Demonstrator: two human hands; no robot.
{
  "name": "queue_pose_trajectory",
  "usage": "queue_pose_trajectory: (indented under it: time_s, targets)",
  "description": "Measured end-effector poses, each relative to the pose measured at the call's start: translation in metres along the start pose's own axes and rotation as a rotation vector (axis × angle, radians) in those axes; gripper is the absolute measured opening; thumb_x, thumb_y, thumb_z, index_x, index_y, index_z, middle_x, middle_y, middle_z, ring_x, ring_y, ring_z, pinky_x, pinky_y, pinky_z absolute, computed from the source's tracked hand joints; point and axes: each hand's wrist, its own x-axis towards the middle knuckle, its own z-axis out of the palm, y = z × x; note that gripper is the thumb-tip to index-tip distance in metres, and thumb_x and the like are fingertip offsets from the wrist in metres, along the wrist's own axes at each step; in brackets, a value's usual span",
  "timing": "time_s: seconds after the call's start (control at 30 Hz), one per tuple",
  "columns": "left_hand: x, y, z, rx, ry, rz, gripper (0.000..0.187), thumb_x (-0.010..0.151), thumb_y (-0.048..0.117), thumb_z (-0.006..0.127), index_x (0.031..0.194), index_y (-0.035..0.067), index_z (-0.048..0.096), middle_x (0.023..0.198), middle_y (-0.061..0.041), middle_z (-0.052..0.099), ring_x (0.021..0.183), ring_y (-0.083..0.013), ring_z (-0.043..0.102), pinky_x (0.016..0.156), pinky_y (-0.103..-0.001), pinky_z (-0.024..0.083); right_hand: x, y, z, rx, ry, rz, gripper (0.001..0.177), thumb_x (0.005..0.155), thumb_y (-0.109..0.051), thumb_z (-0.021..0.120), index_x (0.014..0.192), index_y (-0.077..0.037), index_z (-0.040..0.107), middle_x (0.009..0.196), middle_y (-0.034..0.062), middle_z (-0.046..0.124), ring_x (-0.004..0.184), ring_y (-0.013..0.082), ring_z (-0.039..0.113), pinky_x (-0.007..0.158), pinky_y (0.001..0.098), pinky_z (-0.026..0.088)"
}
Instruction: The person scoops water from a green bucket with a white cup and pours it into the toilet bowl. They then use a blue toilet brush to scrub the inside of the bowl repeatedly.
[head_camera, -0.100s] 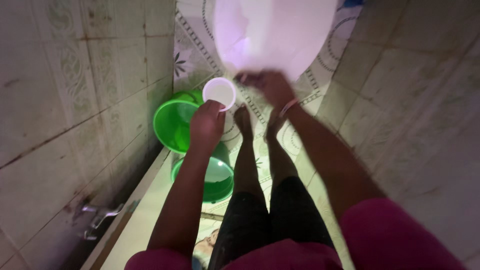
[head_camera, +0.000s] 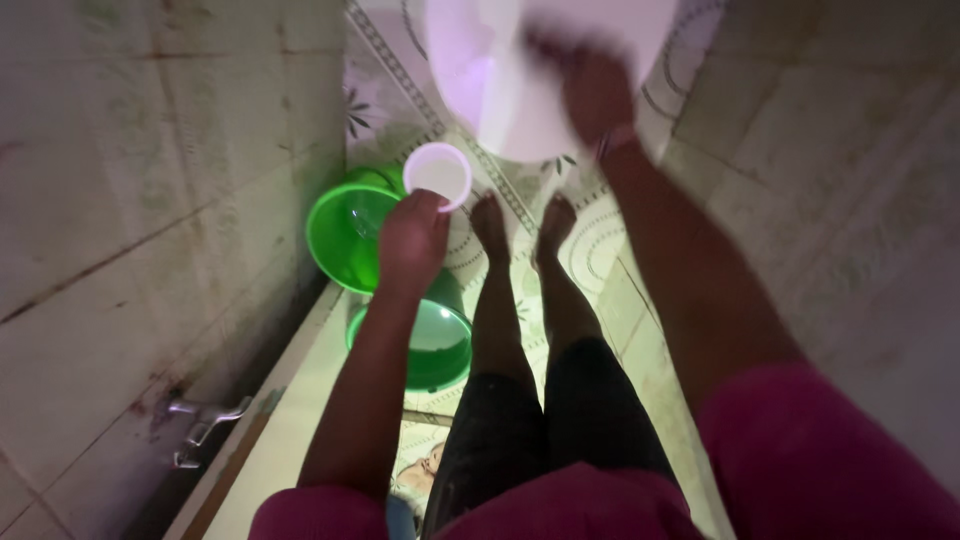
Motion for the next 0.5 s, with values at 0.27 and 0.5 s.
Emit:
queue_pose_trajectory:
  time_s: [0.27,0.5]
  targets:
    - [-0.021,0.009,-0.022,-0.069,0.073,0.004,0.011,0.092,0.008,0.07,0.101,0.006,0.067,0.097,-0.016,0.068,0.09,-0.0384,0.067,0.079,-0.049,0.053,-0.081,0.014,0.031,0.748,0.443,0.694,0.097,0.081,-0.012,0.08,0.15,0.013,0.017,0.13,0.0309,0.057,0.113,0.0386,0.061,0.096,0.0417,0.05]
    - [-0.051,0.02,-0.03,-0.076,0.067,-0.002,0.012,0.087,0.008,0.072,0.099,0.008,0.068,0.096,-0.013,0.069,0.089,-0.0362,0.067,0.076,-0.047,0.054,-0.102,-0.053,0.043,1.949,0.505,1.409,0.041,0.078,-0.004,0.068,0.117,-0.006,0.055,0.098,0.0078,0.064,0.086,0.024,0.067,0.076,0.043,0.06]
